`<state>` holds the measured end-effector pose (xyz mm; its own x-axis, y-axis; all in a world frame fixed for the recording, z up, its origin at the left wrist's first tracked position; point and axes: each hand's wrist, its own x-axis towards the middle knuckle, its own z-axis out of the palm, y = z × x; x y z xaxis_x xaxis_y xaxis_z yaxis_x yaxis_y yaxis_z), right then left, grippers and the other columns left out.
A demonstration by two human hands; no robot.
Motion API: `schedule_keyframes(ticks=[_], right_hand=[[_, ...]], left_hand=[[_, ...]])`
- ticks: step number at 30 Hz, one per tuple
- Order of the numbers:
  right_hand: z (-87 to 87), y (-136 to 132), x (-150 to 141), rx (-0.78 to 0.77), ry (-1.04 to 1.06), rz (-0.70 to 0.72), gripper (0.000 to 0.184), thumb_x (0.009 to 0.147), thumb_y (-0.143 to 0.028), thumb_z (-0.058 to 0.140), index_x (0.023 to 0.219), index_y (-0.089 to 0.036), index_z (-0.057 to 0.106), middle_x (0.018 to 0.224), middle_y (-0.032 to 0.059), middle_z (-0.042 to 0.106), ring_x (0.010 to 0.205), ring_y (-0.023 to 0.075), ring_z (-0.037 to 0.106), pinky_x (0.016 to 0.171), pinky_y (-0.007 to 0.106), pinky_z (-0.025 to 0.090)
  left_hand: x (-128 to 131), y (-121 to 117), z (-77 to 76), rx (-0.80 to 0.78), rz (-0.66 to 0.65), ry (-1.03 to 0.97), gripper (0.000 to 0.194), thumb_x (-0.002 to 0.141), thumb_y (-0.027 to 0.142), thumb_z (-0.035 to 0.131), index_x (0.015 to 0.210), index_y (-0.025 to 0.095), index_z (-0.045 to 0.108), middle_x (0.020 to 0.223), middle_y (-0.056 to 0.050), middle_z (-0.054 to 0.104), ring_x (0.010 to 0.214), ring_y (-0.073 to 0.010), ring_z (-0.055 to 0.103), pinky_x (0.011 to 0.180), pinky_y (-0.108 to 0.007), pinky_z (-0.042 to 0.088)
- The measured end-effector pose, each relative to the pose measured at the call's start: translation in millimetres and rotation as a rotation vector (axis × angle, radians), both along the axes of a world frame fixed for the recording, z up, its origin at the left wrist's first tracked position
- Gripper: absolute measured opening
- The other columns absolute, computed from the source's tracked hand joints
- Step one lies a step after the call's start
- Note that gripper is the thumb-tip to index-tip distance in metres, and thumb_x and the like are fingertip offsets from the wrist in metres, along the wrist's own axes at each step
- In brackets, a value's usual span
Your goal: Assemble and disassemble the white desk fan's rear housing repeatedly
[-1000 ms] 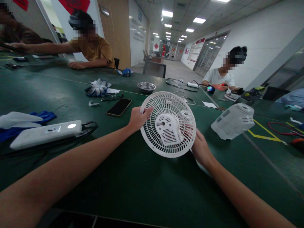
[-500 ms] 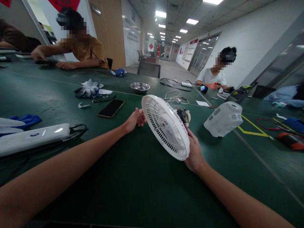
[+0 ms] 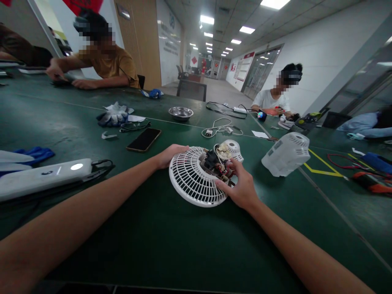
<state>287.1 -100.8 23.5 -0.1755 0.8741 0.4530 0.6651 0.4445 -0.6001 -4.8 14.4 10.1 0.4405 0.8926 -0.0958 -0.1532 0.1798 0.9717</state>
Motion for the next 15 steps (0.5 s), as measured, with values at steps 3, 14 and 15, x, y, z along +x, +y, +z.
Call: schedule_keyframes(ticks=[3, 14, 15], right_hand=[[3.4, 7.8, 5.8, 0.021, -0.012, 0.064, 0.071, 0.085, -0.053, 0.076, 0.145, -0.029, 0.049, 0.117, 0.0097, 0.069, 0.103, 0.0305, 0.068, 0.095, 0.053, 0.055], [-18.2, 65.6, 51.9, 0.051, -0.009, -0.309, 0.091, 0.071, -0.052, 0.081, 0.148, -0.017, 0.047, 0.118, 0.0163, 0.066, 0.105, 0.0338, 0.066, 0.094, 0.054, 0.053], [-19.5, 68.3, 53.2, 0.007, 0.019, -0.32, 0.094, 0.068, -0.052, 0.082, 0.147, -0.017, 0.046, 0.111, 0.0131, 0.069, 0.1, 0.0325, 0.067, 0.092, 0.053, 0.054]], left_hand=[[0.2, 3.3, -1.6, -0.01, 0.002, 0.064, 0.019, 0.084, 0.031, 0.079, 0.093, 0.015, 0.08, 0.088, -0.009, 0.079, 0.072, -0.0162, 0.072, 0.07, -0.028, 0.058], [1.6, 13.3, -12.4, 0.028, 0.056, 0.174, 0.026, 0.086, 0.041, 0.076, 0.084, 0.016, 0.077, 0.075, -0.004, 0.074, 0.061, -0.0131, 0.065, 0.061, -0.027, 0.05], [1.3, 14.0, -13.1, 0.032, 0.054, 0.181, 0.027, 0.085, 0.043, 0.077, 0.085, 0.016, 0.077, 0.075, -0.004, 0.074, 0.062, -0.0137, 0.065, 0.062, -0.027, 0.05]])
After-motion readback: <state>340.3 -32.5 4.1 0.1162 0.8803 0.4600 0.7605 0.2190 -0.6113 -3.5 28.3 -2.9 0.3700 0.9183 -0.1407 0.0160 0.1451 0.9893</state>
